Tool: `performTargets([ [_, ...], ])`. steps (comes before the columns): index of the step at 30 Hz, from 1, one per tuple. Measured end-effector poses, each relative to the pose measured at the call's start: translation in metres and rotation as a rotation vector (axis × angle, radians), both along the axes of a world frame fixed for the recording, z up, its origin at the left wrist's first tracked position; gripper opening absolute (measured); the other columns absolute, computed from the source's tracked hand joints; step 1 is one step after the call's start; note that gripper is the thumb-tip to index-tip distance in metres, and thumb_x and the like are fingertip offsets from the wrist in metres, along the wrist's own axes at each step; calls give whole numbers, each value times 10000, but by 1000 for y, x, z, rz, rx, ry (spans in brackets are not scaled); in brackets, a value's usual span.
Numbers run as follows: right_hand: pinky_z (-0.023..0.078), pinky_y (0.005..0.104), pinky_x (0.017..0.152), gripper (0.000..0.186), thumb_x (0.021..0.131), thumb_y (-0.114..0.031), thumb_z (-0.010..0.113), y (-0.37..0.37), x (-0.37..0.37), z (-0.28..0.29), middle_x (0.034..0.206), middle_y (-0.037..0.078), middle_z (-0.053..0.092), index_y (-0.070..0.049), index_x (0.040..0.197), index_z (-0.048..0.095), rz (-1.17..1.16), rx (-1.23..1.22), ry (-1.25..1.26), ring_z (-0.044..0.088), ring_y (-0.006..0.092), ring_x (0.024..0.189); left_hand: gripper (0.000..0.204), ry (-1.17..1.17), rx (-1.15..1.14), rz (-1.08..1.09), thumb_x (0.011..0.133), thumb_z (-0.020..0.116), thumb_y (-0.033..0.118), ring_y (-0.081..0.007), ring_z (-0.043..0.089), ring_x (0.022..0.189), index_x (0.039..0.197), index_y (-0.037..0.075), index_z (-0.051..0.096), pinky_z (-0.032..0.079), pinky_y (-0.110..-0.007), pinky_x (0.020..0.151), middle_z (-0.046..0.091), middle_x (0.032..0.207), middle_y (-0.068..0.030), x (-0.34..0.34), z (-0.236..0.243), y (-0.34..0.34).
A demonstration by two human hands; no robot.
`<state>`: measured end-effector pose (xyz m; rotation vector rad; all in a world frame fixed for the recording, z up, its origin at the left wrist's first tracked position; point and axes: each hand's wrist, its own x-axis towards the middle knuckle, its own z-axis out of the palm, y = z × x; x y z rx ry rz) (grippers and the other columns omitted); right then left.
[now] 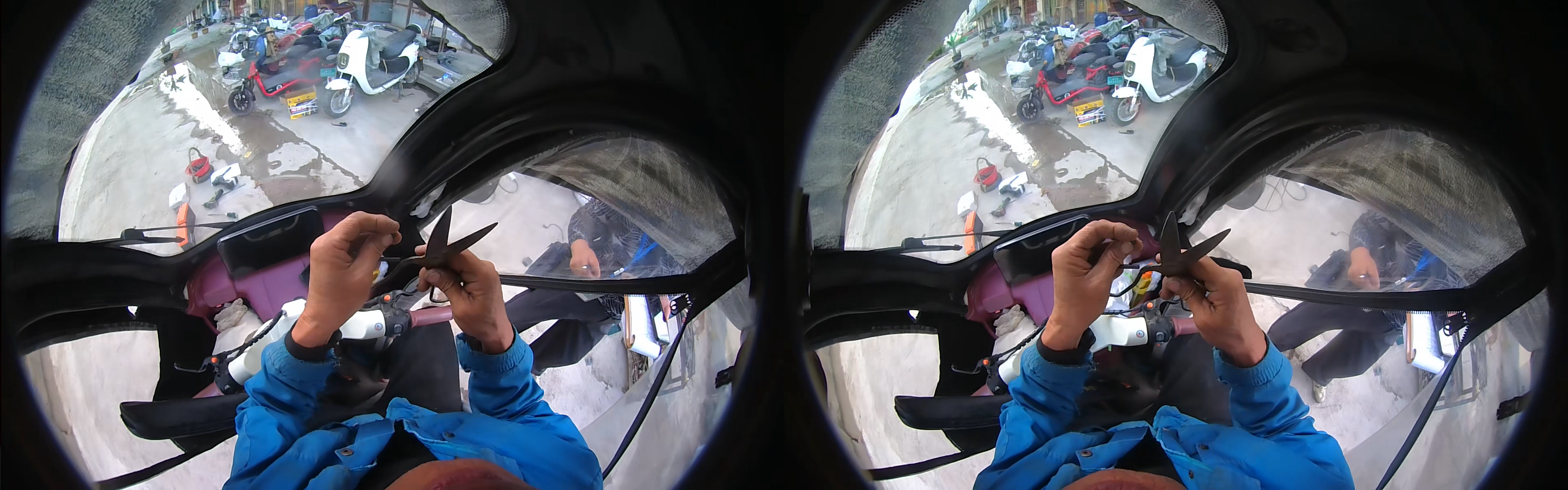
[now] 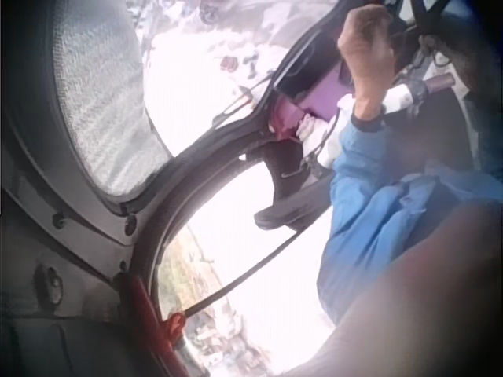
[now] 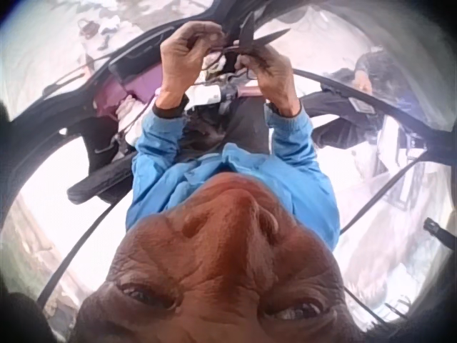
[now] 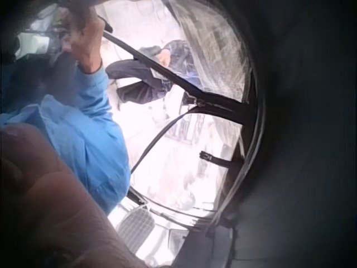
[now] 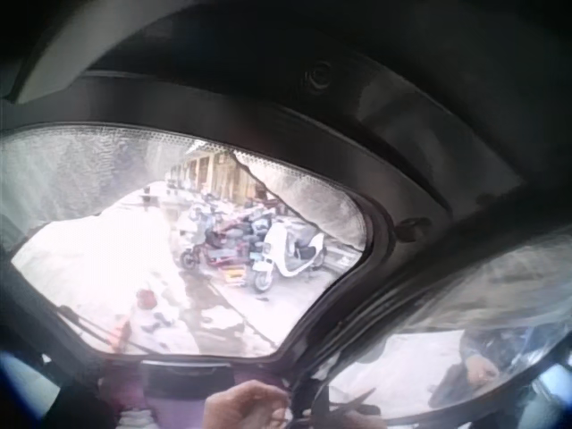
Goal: The person repairs a scooter canopy by hand, inserting small fasteners into holes along the canopy edge and securing them. They then use pliers to pull and trim a black elastic band along the canopy frame, repeating the process at multiple points.
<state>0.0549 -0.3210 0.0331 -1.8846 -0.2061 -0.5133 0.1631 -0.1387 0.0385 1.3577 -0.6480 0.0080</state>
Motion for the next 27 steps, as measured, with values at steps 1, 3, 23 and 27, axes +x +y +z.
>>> performTargets([
  [1, 547, 279, 728, 246, 1077, -39, 640, -3, 3, 1, 860, 84, 719, 20, 1309, 697, 26, 26, 2, 681, 139, 790, 167, -32, -26, -27, 1003, 650, -81, -118, 740, 954, 1138, -26, 732, 584, -258, 852, 776, 979, -80, 4, 1, 0],
  [3, 544, 284, 730, 252, 1073, -62, 659, -5, 8, 3, 830, 73, 695, 29, 1304, 697, 40, 67, 4, 653, 139, 758, 170, -40, -29, -39, 1003, 650, -81, -115, 739, 940, 1140, -24, 733, 582, -257, 841, 777, 976, -75, 10, 5, -2],
  [23, 481, 252, 642, 147, 1053, -108, 704, -32, 9, 38, 748, 38, 667, 36, 1071, 725, -242, 257, -255, 623, 93, 694, 113, -925, -192, 489, 910, 739, -45, -252, 764, 781, 991, 34, 742, 565, -358, 680, 729, 932, -118, 49, 145, -106],
  [27, 468, 268, 685, 151, 1051, -116, 709, -38, 11, 41, 781, 35, 655, 32, 1077, 718, -206, 296, -218, 592, 112, 721, 121, -1059, -124, 630, 905, 756, -15, -281, 731, 720, 993, 68, 756, 555, -383, 631, 695, 916, -104, 47, 150, -118],
])
